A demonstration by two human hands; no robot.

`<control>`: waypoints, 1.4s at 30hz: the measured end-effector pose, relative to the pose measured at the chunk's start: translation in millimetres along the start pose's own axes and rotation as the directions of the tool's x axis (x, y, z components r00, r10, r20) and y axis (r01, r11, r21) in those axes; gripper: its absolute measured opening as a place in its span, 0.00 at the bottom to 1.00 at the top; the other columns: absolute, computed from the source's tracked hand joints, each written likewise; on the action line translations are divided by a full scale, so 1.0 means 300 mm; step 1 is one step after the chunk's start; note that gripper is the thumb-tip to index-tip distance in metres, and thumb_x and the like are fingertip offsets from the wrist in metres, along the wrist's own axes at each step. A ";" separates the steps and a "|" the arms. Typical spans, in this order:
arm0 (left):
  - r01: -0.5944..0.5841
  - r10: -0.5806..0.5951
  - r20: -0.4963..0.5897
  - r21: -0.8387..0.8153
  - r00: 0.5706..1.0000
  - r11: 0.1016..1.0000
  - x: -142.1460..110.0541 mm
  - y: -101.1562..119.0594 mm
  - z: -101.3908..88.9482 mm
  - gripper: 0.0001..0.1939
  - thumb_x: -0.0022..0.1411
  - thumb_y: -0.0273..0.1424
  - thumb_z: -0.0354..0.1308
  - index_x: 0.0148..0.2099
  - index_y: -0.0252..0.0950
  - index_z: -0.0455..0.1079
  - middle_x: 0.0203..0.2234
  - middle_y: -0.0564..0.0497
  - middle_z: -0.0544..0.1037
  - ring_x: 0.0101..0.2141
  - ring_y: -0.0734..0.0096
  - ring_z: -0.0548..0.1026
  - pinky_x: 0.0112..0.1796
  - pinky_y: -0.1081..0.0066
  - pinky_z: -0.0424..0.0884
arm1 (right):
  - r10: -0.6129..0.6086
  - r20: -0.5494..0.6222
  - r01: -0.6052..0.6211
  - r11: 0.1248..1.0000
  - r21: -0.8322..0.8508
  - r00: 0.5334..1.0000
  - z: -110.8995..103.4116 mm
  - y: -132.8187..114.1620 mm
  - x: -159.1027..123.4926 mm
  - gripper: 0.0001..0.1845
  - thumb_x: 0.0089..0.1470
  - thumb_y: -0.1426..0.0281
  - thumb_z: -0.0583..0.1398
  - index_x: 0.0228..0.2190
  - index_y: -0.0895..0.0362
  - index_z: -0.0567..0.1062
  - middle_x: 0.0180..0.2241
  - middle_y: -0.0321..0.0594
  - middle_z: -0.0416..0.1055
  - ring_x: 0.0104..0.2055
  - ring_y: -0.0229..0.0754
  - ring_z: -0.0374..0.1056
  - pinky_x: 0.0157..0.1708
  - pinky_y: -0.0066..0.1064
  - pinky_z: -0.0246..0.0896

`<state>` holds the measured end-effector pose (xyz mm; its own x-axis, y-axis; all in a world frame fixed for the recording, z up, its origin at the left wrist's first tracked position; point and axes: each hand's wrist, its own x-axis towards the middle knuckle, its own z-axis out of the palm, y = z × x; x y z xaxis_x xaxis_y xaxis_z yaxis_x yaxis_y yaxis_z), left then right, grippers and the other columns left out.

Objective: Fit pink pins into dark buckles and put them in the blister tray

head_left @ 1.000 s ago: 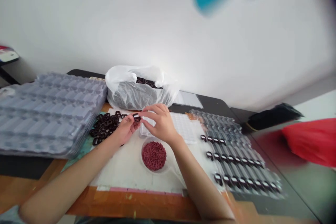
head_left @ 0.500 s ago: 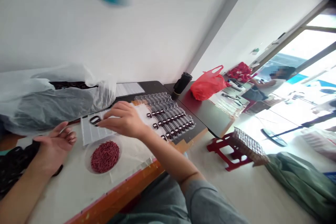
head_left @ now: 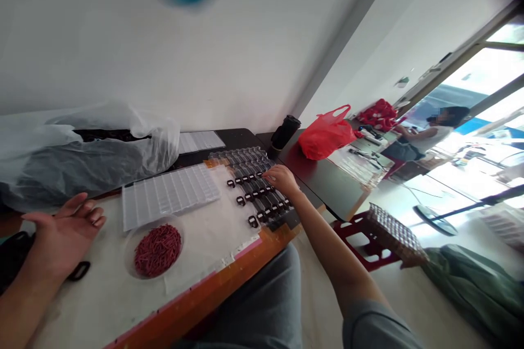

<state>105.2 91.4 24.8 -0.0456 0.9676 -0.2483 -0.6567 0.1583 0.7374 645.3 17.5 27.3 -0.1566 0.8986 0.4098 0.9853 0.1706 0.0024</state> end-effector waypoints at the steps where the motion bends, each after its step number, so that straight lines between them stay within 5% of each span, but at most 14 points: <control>1: -0.013 0.013 -0.001 0.002 1.000 1.000 -0.003 0.005 0.000 0.35 0.57 0.64 0.45 0.26 0.40 0.78 0.17 0.53 0.67 0.21 0.74 0.61 0.19 0.76 0.65 | 0.007 0.014 -0.007 1.000 -0.001 1.000 0.015 0.009 0.003 0.10 0.57 0.70 0.60 0.32 0.53 0.83 0.31 0.40 0.80 0.37 0.42 0.71 0.42 0.32 0.60; 5: -0.065 0.065 -0.001 0.028 0.998 0.997 -0.019 0.027 0.005 0.34 0.51 0.65 0.52 0.26 0.38 0.78 0.18 0.53 0.67 0.23 0.74 0.62 0.20 0.76 0.66 | 0.027 0.056 -0.026 1.000 -0.007 0.998 0.052 0.033 0.015 0.09 0.56 0.70 0.61 0.33 0.54 0.83 0.33 0.41 0.80 0.40 0.44 0.70 0.44 0.32 0.59; 14: -0.150 0.150 -0.010 -0.034 0.989 0.988 -0.040 0.069 -0.003 0.24 0.64 0.44 0.45 0.34 0.34 0.77 0.25 0.49 0.68 0.28 0.71 0.65 0.25 0.74 0.67 | 0.016 0.125 -0.009 0.998 -0.059 0.992 0.043 0.041 -0.001 0.13 0.56 0.70 0.58 0.37 0.52 0.83 0.38 0.40 0.80 0.43 0.44 0.68 0.48 0.34 0.58; 20: -0.298 0.317 -0.138 0.140 0.938 0.944 -0.016 0.092 -0.010 0.10 0.55 0.35 0.48 0.26 0.36 0.64 0.18 0.54 0.58 0.21 0.74 0.58 0.23 0.74 0.57 | -0.077 0.110 0.082 0.996 -0.040 0.991 0.006 0.009 0.006 0.15 0.54 0.71 0.56 0.34 0.53 0.83 0.37 0.41 0.80 0.41 0.44 0.70 0.47 0.36 0.60; 22: -0.355 0.447 -0.073 0.500 0.892 0.790 -0.004 0.094 -0.025 0.09 0.53 0.36 0.46 0.24 0.38 0.60 0.17 0.54 0.57 0.21 0.72 0.57 0.24 0.71 0.57 | -0.108 0.054 0.108 0.994 -0.010 0.993 -0.006 -0.009 0.034 0.16 0.56 0.69 0.54 0.33 0.56 0.83 0.36 0.46 0.80 0.40 0.47 0.71 0.46 0.39 0.61; 26: -0.369 0.541 0.029 0.763 0.840 0.532 0.022 0.105 -0.086 0.07 0.49 0.35 0.58 0.28 0.37 0.70 0.21 0.50 0.68 0.28 0.65 0.66 0.32 0.66 0.62 | -0.192 -0.135 0.190 0.981 -0.033 0.972 -0.017 -0.113 0.147 0.16 0.59 0.65 0.55 0.36 0.53 0.83 0.36 0.45 0.79 0.40 0.47 0.71 0.46 0.40 0.62; 30: -0.317 0.430 0.389 0.920 0.815 -0.231 0.011 0.103 -0.137 0.09 0.50 0.36 0.63 0.34 0.38 0.76 0.30 0.44 0.73 0.40 0.50 0.68 0.43 0.58 0.63 | -0.374 -0.171 0.387 0.921 0.044 0.911 -0.071 -0.378 0.263 0.13 0.59 0.68 0.57 0.36 0.49 0.82 0.37 0.43 0.80 0.40 0.45 0.72 0.45 0.40 0.63; 31: -0.302 0.369 0.435 0.880 0.821 -0.366 0.007 0.100 -0.145 0.10 0.52 0.36 0.62 0.36 0.38 0.76 0.32 0.43 0.74 0.41 0.48 0.68 0.43 0.57 0.63 | -0.392 -0.177 0.410 0.909 0.073 0.903 -0.084 -0.455 0.287 0.12 0.59 0.68 0.57 0.37 0.48 0.82 0.37 0.41 0.80 0.41 0.46 0.72 0.46 0.41 0.62; 33: -0.303 0.299 0.466 0.835 0.833 -0.459 0.006 0.094 -0.158 0.09 0.55 0.37 0.61 0.37 0.39 0.77 0.35 0.41 0.74 0.42 0.48 0.69 0.43 0.57 0.64 | -0.415 -0.174 0.441 0.883 0.162 0.893 -0.098 -0.602 0.332 0.13 0.59 0.69 0.56 0.37 0.48 0.82 0.38 0.39 0.80 0.42 0.45 0.71 0.48 0.42 0.62; 37: -0.393 0.292 0.508 0.840 0.810 -0.374 0.014 0.085 -0.168 0.09 0.58 0.38 0.61 0.39 0.40 0.74 0.37 0.43 0.76 0.43 0.52 0.70 0.43 0.61 0.64 | -0.415 -0.089 0.422 0.855 0.301 0.905 -0.054 -0.840 0.423 0.12 0.59 0.69 0.58 0.37 0.49 0.82 0.38 0.37 0.79 0.43 0.45 0.70 0.49 0.41 0.61; 42: -0.486 0.355 0.436 0.872 0.827 0.063 0.023 0.069 -0.145 0.08 0.64 0.38 0.56 0.39 0.39 0.66 0.31 0.49 0.77 0.32 0.64 0.73 0.35 0.67 0.63 | -0.361 0.183 0.305 0.912 0.275 0.915 0.092 -1.051 0.555 0.11 0.59 0.71 0.59 0.38 0.50 0.82 0.39 0.36 0.80 0.42 0.44 0.69 0.45 0.36 0.59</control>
<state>58.6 92.7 11.0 0.0572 0.9422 0.3301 0.6372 -0.2890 0.7145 306.6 124.5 69.5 -0.5111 0.8343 0.2069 0.8321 0.5406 -0.1240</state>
